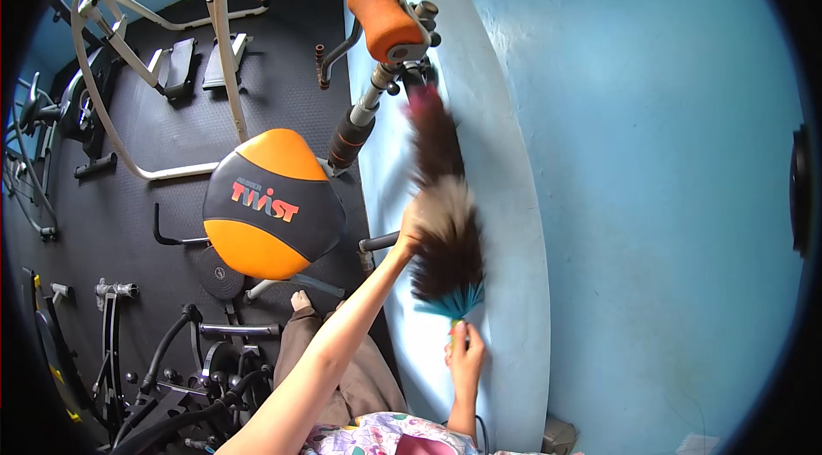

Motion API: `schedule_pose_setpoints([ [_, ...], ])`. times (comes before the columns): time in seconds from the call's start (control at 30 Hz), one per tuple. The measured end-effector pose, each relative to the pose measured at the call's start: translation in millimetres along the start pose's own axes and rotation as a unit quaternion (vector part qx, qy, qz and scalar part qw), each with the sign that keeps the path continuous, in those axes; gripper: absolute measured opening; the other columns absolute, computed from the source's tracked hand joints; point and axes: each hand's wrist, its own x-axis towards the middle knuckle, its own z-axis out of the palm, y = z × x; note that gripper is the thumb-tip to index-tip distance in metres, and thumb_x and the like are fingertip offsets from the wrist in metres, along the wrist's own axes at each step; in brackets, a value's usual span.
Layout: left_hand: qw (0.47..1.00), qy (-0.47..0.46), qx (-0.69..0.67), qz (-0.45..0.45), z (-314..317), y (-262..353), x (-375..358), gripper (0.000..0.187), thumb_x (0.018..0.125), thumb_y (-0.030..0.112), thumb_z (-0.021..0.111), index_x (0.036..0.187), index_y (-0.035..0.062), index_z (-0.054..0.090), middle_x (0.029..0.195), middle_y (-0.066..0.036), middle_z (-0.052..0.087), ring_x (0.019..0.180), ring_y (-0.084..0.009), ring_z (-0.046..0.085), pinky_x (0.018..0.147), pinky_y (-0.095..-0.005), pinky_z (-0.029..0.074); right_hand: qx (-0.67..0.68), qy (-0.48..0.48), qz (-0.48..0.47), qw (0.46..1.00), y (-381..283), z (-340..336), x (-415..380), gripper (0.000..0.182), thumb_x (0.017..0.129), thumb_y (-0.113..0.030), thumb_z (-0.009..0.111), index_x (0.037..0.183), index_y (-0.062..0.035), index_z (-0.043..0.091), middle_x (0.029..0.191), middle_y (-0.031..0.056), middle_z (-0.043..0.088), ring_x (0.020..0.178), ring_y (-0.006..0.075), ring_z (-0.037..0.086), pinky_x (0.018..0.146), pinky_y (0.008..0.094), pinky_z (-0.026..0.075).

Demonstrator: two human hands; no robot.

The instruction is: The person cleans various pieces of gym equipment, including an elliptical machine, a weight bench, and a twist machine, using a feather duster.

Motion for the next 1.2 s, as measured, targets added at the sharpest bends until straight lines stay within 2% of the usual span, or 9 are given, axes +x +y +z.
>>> schedule_pose_setpoints([
  [0.07,0.951,0.014,-0.091,-0.295,-24,105,31,0.028,0.092,0.028,0.051,0.098,0.0005,0.055,0.078,-0.004,0.059,0.075,-0.0097,0.054,0.069,-0.0256,0.044,0.052,0.036,0.0,0.998,-24,-6,9,0.034,0.094,-0.034,0.046,0.08,-0.0026,0.049,0.051,0.0016,0.042,0.038,0.0053,0.04,0.033,0.0197,0.028],
  [0.4,0.947,-0.007,-0.044,-0.317,-28,107,32,0.03,0.087,0.015,0.044,0.109,-0.0003,0.056,0.099,-0.017,0.063,0.093,-0.0247,0.06,0.083,-0.0335,0.044,-0.011,-0.008,-0.052,0.999,-68,-3,42,0.036,0.093,-0.036,0.049,0.078,-0.0035,0.051,0.053,0.0009,0.041,0.039,0.0048,0.039,0.032,0.0194,0.027],
  [0.47,0.975,-0.167,0.057,-0.137,-40,83,25,0.031,0.084,0.013,0.046,0.11,-0.0005,0.056,0.103,-0.018,0.063,0.098,-0.0265,0.06,0.086,-0.0346,0.044,-0.035,-0.031,-0.019,0.999,-63,-6,43,0.035,0.093,-0.035,0.048,0.079,-0.0031,0.05,0.051,0.0007,0.039,0.039,0.0049,0.038,0.031,0.0196,0.027],
  [0.53,0.979,0.007,-0.049,-0.199,-29,102,29,0.032,0.081,0.009,0.048,0.11,-0.0004,0.057,0.104,-0.018,0.063,0.098,-0.0261,0.06,0.085,-0.0348,0.045,-0.057,-0.011,-0.049,0.997,-51,-4,43,0.034,0.093,-0.035,0.048,0.082,-0.0028,0.052,0.052,0.0008,0.039,0.038,0.005,0.038,0.031,0.0196,0.027],
  [0.67,0.966,-0.008,-0.035,-0.257,-32,108,27,0.031,0.079,0.009,0.049,0.108,0.0006,0.059,0.105,-0.018,0.062,0.099,-0.0266,0.06,0.085,-0.0346,0.046,0.022,-0.055,-0.033,0.998,-37,1,32,0.033,0.092,-0.035,0.05,0.086,-0.0023,0.054,0.053,0.002,0.043,0.038,0.0056,0.039,0.031,0.0206,0.027],
  [0.8,0.958,0.032,0.018,-0.284,-30,75,27,0.031,0.079,0.009,0.05,0.107,0.001,0.059,0.105,-0.018,0.062,0.099,-0.027,0.06,0.085,-0.0349,0.046,-0.095,-0.029,-0.114,0.989,-1,-4,26,0.036,0.092,-0.037,0.049,0.08,-0.0033,0.05,0.052,0.0028,0.043,0.037,0.0062,0.039,0.03,0.0205,0.026],
  [1.07,0.944,0.071,0.066,-0.315,-75,10,-105,0.03,0.08,0.011,0.05,0.107,0.0017,0.06,0.104,-0.018,0.062,0.098,-0.0279,0.06,0.085,-0.0354,0.046,0.002,-0.159,0.054,0.986,41,42,30,0.038,0.093,-0.042,0.045,0.08,-0.0067,0.045,0.046,0.0007,0.037,0.032,0.0058,0.032,0.029,0.0209,0.024],
  [1.17,0.94,0.065,0.087,-0.324,-116,-22,-155,0.03,0.08,0.011,0.051,0.107,0.002,0.06,0.104,-0.018,0.062,0.098,-0.0283,0.06,0.085,-0.0356,0.046,0.012,-0.228,0.013,0.974,94,101,54,0.034,0.093,-0.039,0.048,0.081,-0.0067,0.047,0.046,-0.0007,0.038,0.034,0.0045,0.034,0.03,0.0209,0.024],
  [1.2,0.85,0.101,0.125,-0.502,-150,12,-149,0.029,0.08,0.016,0.054,0.105,0.0029,0.061,0.1,-0.018,0.063,0.095,-0.0306,0.06,0.084,-0.038,0.046,0.009,-0.243,-0.014,0.97,108,122,59,0.033,0.092,-0.038,0.049,0.082,-0.0066,0.048,0.047,-0.0011,0.039,0.034,0.0043,0.035,0.03,0.021,0.025],
])
